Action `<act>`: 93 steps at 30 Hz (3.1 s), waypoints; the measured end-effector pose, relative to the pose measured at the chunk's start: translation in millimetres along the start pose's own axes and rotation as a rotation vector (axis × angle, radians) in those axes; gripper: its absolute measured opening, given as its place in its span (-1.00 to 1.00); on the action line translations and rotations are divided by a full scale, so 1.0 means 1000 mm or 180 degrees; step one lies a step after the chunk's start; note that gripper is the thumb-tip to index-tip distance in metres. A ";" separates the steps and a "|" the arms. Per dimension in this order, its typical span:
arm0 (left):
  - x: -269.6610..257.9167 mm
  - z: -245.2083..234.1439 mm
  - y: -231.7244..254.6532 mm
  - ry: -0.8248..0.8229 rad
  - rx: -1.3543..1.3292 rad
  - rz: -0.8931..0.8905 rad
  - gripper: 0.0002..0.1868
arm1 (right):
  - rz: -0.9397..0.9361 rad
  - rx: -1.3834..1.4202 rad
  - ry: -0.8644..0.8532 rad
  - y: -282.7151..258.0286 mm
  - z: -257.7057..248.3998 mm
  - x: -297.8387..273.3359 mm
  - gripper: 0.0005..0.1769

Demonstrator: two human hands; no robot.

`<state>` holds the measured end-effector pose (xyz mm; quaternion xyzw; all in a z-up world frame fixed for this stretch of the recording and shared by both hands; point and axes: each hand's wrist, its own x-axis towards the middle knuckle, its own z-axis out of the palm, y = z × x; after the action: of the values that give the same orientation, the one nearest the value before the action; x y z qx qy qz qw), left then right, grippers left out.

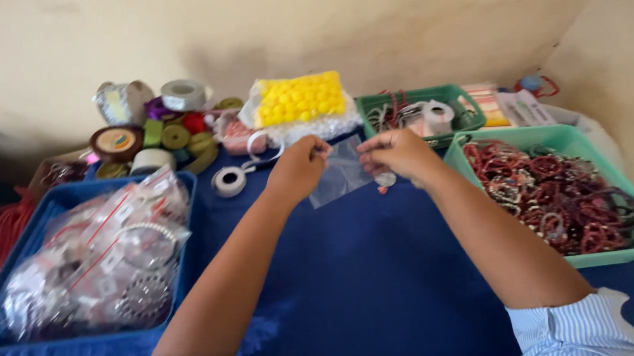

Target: Packaging and labeling handmade necklaces and bracelets into small plastic bags.

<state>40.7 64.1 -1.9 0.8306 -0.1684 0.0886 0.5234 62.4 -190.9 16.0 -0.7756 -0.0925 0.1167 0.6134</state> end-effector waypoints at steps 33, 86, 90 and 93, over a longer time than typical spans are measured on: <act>-0.074 0.010 0.012 0.0156 0.0396 -0.0274 -0.76 | -0.0740 -0.0366 0.0450 0.063 0.097 -0.038 -0.75; -0.069 0.017 -0.005 0.0299 0.1345 0.1039 -0.88 | -0.1046 -0.0307 0.0495 0.058 0.098 -0.038 -0.78; -0.069 0.018 -0.003 0.0339 0.1614 0.1281 -0.88 | -0.1122 -0.0617 0.0651 0.056 0.100 -0.039 -0.79; -0.069 0.022 -0.005 0.0264 0.1690 0.1292 -0.87 | -0.0954 -0.0496 0.0558 0.055 0.102 -0.039 -0.76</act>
<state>-21.8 59.6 -38.1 0.8832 -0.2799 0.2654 0.2669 -5.2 -120.0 -57.5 -0.8055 -0.1619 -0.0516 0.5677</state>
